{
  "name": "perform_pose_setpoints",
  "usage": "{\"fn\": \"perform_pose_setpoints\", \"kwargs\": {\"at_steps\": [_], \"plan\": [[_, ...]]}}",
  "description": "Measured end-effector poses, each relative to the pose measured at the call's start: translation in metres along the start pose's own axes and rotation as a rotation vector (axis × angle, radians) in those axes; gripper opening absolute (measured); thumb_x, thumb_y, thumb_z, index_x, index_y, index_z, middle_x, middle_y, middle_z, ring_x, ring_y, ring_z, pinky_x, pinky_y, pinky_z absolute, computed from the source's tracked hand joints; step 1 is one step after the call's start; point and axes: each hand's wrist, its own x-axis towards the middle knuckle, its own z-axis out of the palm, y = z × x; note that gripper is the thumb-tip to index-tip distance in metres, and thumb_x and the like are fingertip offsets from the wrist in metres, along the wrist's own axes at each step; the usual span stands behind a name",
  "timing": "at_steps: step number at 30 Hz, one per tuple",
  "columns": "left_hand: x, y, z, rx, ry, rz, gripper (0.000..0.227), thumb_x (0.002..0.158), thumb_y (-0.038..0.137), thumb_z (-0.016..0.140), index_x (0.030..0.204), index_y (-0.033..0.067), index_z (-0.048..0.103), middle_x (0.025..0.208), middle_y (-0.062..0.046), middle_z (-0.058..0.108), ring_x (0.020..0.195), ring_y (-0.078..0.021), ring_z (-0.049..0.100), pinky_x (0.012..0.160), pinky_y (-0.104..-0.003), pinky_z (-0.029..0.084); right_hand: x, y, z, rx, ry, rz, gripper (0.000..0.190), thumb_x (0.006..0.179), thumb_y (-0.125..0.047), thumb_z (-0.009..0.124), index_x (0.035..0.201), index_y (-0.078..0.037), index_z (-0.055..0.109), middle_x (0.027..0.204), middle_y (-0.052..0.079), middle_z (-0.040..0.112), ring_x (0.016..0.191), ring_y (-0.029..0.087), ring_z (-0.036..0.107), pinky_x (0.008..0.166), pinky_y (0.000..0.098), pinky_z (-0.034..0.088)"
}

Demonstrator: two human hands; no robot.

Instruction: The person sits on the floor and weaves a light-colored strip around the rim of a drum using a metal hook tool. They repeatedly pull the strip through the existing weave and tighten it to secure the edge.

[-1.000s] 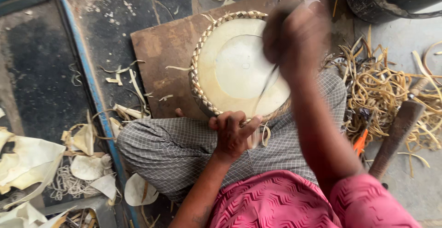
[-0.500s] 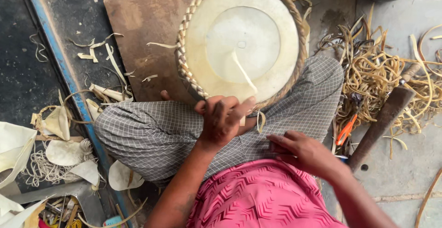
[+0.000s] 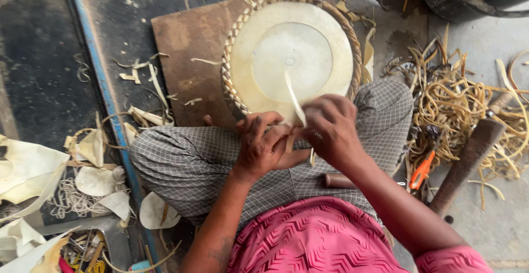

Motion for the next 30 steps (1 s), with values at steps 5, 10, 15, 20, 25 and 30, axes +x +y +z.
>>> {"fn": "perform_pose_setpoints", "kwargs": {"at_steps": [5, 10, 15, 20, 25, 30], "plan": [[0.000, -0.007, 0.003, -0.057, -0.005, 0.006, 0.024, 0.087, 0.023, 0.082, 0.107, 0.0202, 0.069, 0.113, 0.002, 0.058, 0.109, -0.0217, 0.052, 0.096, -0.041, 0.035, 0.014, 0.038, -0.006, 1.120, 0.100, 0.538, 0.026, 0.100, -0.032, 0.075, 0.095, -0.007, 0.071, 0.105, 0.005, 0.067, 0.102, 0.018, 0.063, 0.102, 0.0470, 0.054], [0.010, -0.004, -0.003, -0.027, 0.047, 0.122, 0.046, 0.080, 0.054, 0.085, 0.099, 0.0160, 0.065, 0.107, -0.004, 0.054, 0.103, -0.0262, 0.050, 0.089, -0.044, 0.032, 0.032, 0.028, -0.030, 0.580, -0.292, 0.399, 0.044, 0.079, -0.037, 0.078, 0.114, -0.013, 0.071, 0.115, 0.003, 0.064, 0.111, 0.019, 0.060, 0.093, 0.0433, 0.051], [0.001, -0.007, 0.014, -0.051, 0.096, 0.050, 0.049, 0.081, 0.058, 0.084, 0.093, 0.0155, 0.062, 0.103, -0.002, 0.056, 0.101, -0.0243, 0.050, 0.090, -0.044, 0.033, 0.012, 0.013, 0.009, 0.258, -0.026, -0.072, 0.017, 0.083, -0.032, 0.081, 0.090, -0.018, 0.072, 0.104, -0.003, 0.074, 0.103, 0.022, 0.064, 0.090, 0.0417, 0.043], [-0.016, -0.010, 0.029, -0.091, 0.085, 0.020, 0.041, 0.081, 0.040, 0.087, 0.095, 0.0120, 0.060, 0.105, -0.008, 0.058, 0.101, -0.0300, 0.054, 0.092, -0.048, 0.040, 0.000, 0.003, 0.028, 0.127, 0.063, 0.163, 0.016, 0.081, -0.025, 0.079, 0.088, -0.013, 0.071, 0.095, 0.001, 0.070, 0.091, 0.024, 0.062, 0.087, 0.0412, 0.043], [-0.012, -0.008, 0.015, -0.051, -0.008, -0.019, 0.029, 0.080, 0.017, 0.086, 0.103, 0.0158, 0.069, 0.107, -0.007, 0.062, 0.105, -0.0302, 0.057, 0.093, -0.049, 0.043, 0.036, 0.014, -0.035, 0.446, -0.079, 0.693, 0.024, 0.094, -0.028, 0.075, 0.096, -0.004, 0.068, 0.091, 0.008, 0.066, 0.080, 0.025, 0.063, 0.073, 0.0350, 0.049], [0.004, -0.003, 0.010, -0.034, -0.029, -0.087, 0.035, 0.068, 0.014, 0.086, 0.099, 0.0186, 0.069, 0.106, -0.001, 0.061, 0.107, -0.0298, 0.055, 0.094, -0.049, 0.040, -0.006, -0.016, -0.142, 0.544, 0.184, 0.421, 0.032, 0.088, -0.027, 0.074, 0.108, -0.003, 0.067, 0.087, 0.009, 0.064, 0.077, 0.023, 0.062, 0.068, 0.0340, 0.050]]}}
